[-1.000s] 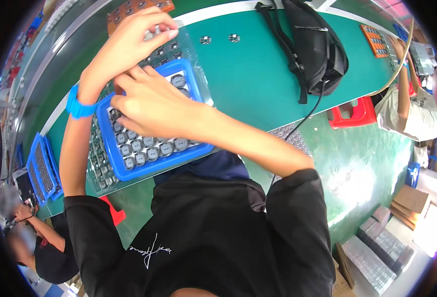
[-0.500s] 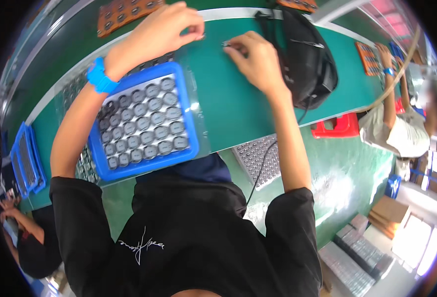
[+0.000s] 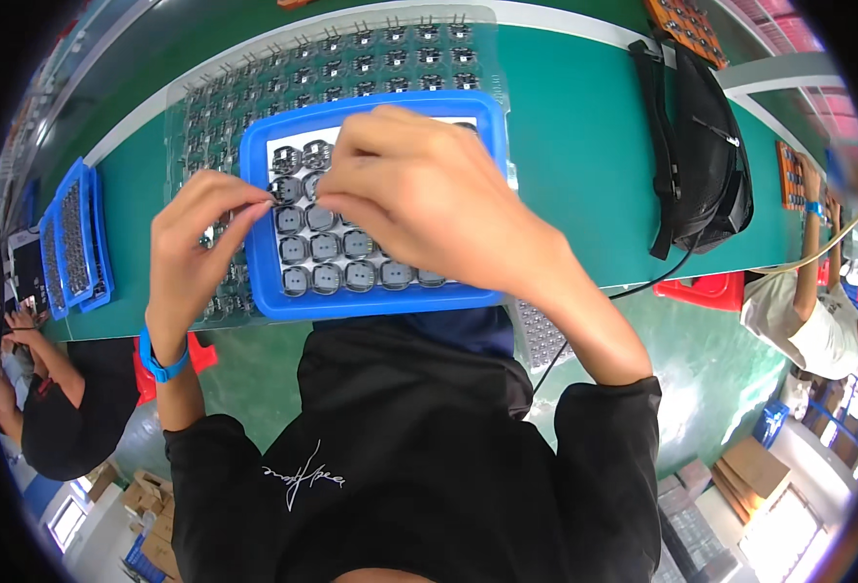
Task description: Picking small electronic components from a bulk tray and placing them into individual slots in a blue sorting tray.
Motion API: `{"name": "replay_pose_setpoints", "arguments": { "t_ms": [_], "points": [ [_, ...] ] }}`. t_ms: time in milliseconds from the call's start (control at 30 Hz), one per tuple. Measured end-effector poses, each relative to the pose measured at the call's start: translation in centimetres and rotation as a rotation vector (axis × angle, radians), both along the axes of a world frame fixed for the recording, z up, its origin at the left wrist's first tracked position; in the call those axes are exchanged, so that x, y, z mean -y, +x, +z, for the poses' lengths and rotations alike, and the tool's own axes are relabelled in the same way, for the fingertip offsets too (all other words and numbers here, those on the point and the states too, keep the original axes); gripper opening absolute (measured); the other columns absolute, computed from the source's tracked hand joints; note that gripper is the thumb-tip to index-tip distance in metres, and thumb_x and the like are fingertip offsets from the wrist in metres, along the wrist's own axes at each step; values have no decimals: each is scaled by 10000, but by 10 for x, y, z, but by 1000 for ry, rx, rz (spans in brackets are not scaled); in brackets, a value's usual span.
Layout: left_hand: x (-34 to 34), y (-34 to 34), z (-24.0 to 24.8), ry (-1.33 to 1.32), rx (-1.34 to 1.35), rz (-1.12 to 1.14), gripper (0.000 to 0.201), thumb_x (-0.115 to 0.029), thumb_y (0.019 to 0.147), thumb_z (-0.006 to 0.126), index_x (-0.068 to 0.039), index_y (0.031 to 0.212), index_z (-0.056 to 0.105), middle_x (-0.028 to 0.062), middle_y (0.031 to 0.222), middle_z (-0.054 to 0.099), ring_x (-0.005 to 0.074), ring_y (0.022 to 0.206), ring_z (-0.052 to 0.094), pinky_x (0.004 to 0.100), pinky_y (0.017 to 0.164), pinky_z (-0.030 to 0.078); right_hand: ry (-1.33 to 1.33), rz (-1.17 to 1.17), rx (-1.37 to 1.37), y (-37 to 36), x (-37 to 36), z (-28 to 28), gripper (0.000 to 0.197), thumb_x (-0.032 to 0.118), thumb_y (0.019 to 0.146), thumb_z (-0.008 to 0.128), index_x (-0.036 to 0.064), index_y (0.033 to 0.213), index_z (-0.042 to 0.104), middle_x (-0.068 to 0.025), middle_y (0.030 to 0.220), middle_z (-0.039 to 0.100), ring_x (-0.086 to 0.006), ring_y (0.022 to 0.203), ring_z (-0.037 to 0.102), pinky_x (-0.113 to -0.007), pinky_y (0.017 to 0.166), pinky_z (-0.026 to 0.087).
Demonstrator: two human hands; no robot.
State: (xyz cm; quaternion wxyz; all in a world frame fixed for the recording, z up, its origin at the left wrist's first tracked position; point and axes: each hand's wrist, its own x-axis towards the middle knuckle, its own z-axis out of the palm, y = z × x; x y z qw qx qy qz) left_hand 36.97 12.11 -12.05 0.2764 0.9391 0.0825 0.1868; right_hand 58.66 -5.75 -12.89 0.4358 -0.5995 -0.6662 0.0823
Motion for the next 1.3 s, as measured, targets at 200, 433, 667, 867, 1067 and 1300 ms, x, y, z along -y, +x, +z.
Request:
{"name": "replay_pose_setpoints", "arguments": {
  "t_ms": [200,433,667,867,1067,1300],
  "points": [
    [-3,1,-11,-40,19,-22,168,30,865,801,5,1030,781,98,954,733,277,872,702,362,751,553,-41,0,84,-17,-18,-13,159,54,815,871,41,960,807,-49,911,689,-243,804,654,-364,666,518],
    [-5,1,-15,-96,10,-16,187,31,868,796,0,1053,787,99,953,728,267,870,716,364,731,562,-27,-29,101,-17,-23,-20,165,71,798,885,83,952,827,-18,890,658,-206,755,606,-345,633,491],
    [-6,3,-13,-99,0,-28,185,53,867,789,21,1048,771,99,987,668,253,836,696,358,708,551,-60,-31,132,-17,-22,-18,148,75,800,881,77,932,814,-21,910,659,-212,762,603,-354,633,492],
    [1,1,-15,-111,-27,-5,188,66,867,786,32,1049,752,97,1007,649,242,832,689,354,694,546,-20,-18,174,-21,-22,-17,151,75,801,876,54,931,802,-37,904,664,-230,776,620,-373,634,502],
    [3,4,-10,124,-5,-26,171,10,858,811,2,1018,753,82,1006,676,256,847,680,377,692,544,-50,-30,162,-21,-22,-22,142,70,806,865,42,919,784,-46,926,665,-248,785,625,-375,650,511],
    [9,8,-11,285,-25,10,185,-28,857,815,-28,1027,743,55,1000,683,278,820,646,397,695,534,-84,-108,260,-33,-21,-19,148,89,822,844,43,940,766,-43,919,652,-254,828,646,-389,672,526]
  ]
}}
